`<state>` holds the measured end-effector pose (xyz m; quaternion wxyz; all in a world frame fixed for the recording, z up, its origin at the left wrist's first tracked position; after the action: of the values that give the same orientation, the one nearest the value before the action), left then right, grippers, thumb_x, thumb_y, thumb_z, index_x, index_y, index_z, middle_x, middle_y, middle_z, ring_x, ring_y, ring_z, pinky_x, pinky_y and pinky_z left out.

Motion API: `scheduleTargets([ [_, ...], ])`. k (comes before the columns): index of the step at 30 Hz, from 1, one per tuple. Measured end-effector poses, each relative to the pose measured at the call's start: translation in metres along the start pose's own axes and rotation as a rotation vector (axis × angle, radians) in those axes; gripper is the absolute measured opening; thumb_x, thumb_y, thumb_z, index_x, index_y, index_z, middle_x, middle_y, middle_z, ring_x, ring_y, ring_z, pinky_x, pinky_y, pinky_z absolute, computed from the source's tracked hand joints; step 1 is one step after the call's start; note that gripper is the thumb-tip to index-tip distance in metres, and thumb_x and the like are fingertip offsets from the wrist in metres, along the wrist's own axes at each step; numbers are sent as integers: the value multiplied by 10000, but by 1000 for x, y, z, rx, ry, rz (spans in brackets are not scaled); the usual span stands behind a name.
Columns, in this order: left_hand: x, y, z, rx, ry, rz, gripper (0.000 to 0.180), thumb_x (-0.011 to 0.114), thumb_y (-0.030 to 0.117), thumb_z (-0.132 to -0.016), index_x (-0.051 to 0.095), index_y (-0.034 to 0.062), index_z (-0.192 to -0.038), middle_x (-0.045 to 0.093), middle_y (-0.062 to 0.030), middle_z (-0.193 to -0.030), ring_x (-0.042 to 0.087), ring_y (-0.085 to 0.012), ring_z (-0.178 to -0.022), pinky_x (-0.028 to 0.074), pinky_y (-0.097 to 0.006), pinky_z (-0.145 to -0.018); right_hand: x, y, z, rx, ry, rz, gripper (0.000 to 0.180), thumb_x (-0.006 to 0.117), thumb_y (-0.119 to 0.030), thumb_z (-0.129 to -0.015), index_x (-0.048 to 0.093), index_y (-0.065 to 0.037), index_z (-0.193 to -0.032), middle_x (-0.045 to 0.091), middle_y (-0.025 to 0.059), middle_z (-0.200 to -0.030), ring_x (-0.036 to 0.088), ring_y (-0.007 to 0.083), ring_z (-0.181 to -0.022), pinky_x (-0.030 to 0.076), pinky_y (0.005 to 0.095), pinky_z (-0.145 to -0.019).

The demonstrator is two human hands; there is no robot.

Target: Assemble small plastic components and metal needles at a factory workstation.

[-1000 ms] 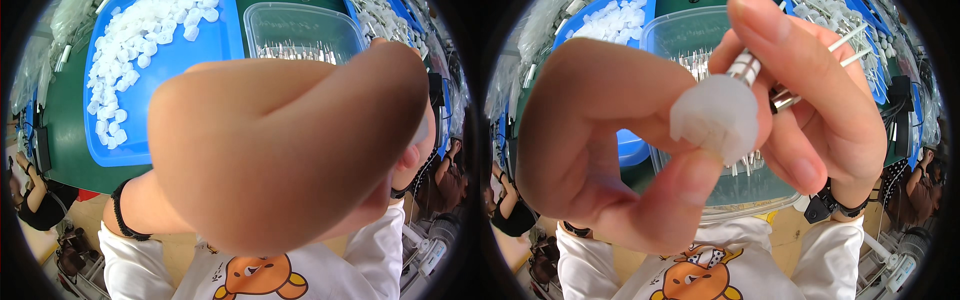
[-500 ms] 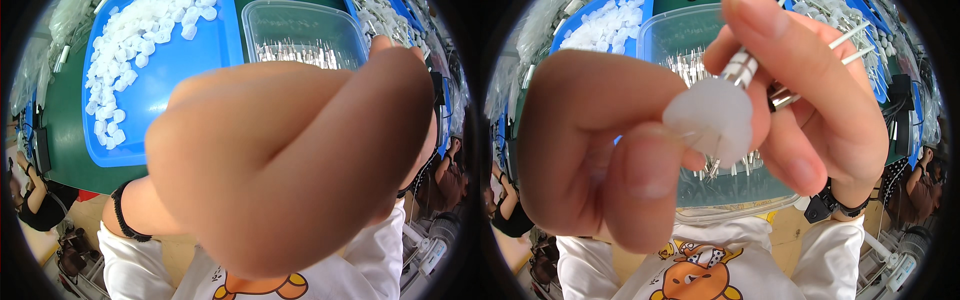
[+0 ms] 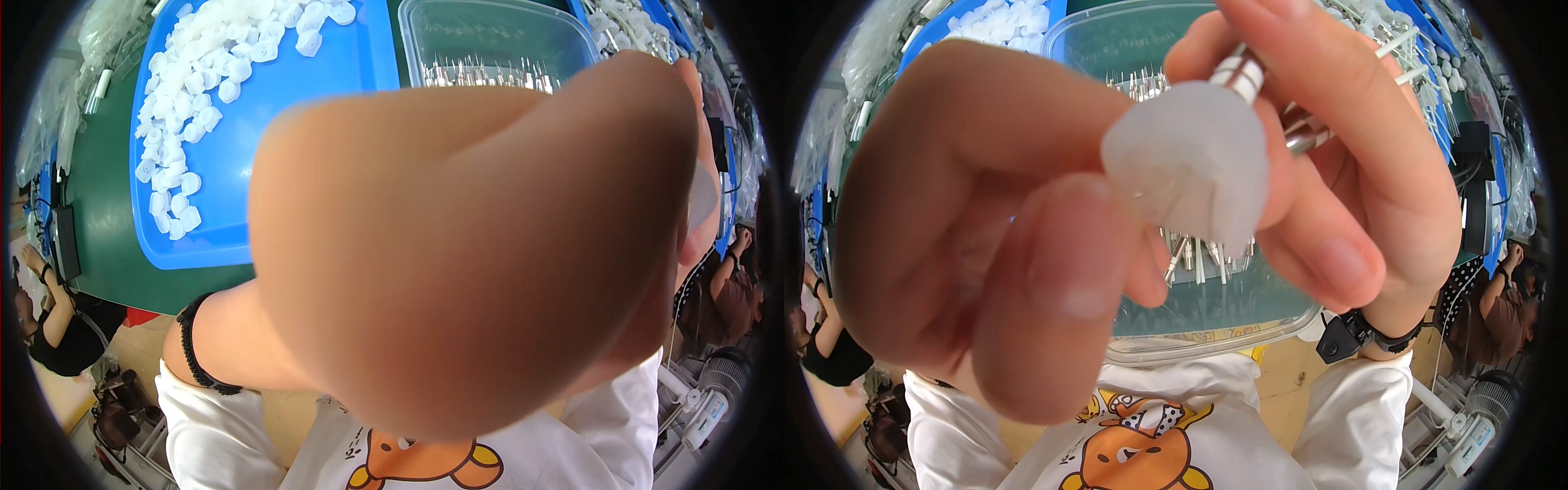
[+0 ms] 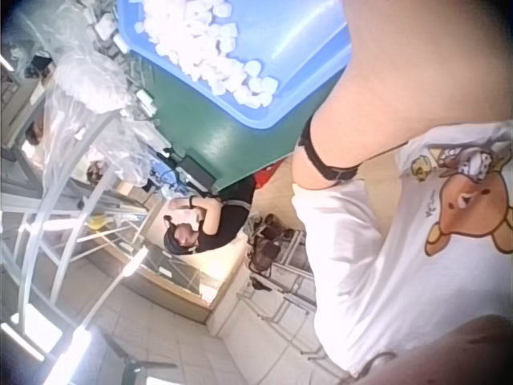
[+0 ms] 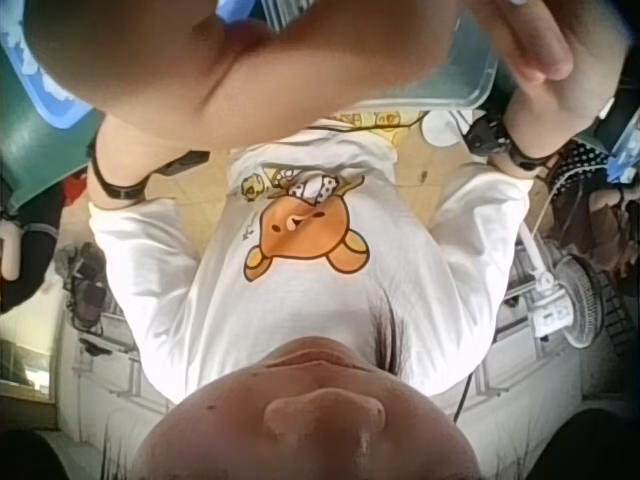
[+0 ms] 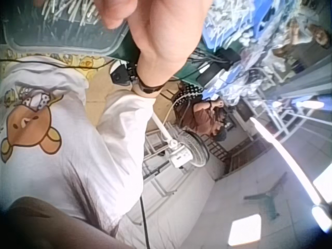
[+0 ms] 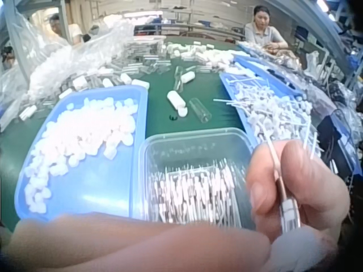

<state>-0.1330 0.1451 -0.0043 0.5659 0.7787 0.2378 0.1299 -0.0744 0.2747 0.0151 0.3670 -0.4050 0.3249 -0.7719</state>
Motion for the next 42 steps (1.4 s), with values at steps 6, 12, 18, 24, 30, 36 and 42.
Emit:
scheduleTargets([
  [6,1,0,-2,19,-10,9,78,464,44,-734,508,-21,-739,546,-65,-562,495,-84,-478,394,-196,-483,-1,0,0,10,19,0,416,380,-397,-852,479,-3,-757,509,94,-530,493,146,-455,389,243,-414],
  [12,7,-3,-10,45,-36,22,84,459,46,-739,507,-23,-743,546,-66,-564,494,-84,-480,393,-196,-486,-3,-1,0,25,65,-13,418,379,-402,-851,475,-7,-755,513,97,-538,501,150,-466,397,246,-421],
  [18,6,2,-3,38,21,-10,90,454,49,-743,506,-25,-746,546,-68,-566,492,-84,-481,393,-197,-488,2,-1,-2,50,45,-9,420,376,-405,-852,471,-7,-755,512,96,-538,497,149,-465,394,247,-420],
  [24,-1,0,-4,22,14,18,95,450,51,-748,506,-26,-750,546,-70,-567,490,-85,-483,392,-197,-490,0,0,-2,-23,6,35,415,371,-399,-854,467,-7,-761,506,87,-533,477,137,-450,379,239,-411],
  [30,-11,-4,0,-13,38,15,101,445,53,-752,505,-28,-754,547,-72,-569,488,-85,-484,391,-198,-493,1,4,-5,-54,-31,51,408,367,-395,-856,464,-9,-766,503,80,-535,466,130,-444,371,232,-409],
  [36,-13,-3,2,-16,53,20,107,440,55,-757,504,-30,-758,547,-74,-571,486,-85,-485,391,-198,-495,3,7,-8,-86,-49,67,401,364,-390,-858,462,-11,-772,500,74,-536,454,124,-438,364,226,-406],
  [42,-11,-1,2,-27,54,27,112,436,57,-761,503,-32,-761,547,-75,-572,485,-85,-487,390,-199,-497,1,8,-8,-134,-64,80,394,361,-385,-860,460,-13,-778,498,67,-538,443,117,-432,356,219,-404],
])
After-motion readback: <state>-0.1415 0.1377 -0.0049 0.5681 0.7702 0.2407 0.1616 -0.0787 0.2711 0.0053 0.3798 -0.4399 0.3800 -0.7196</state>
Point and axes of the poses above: each hand's wrist, its own z-axis away from the middle knuckle, its own x-axis out of the palm, y = z × x, the point moved 3 cm from there along -z, towards the middle knuckle
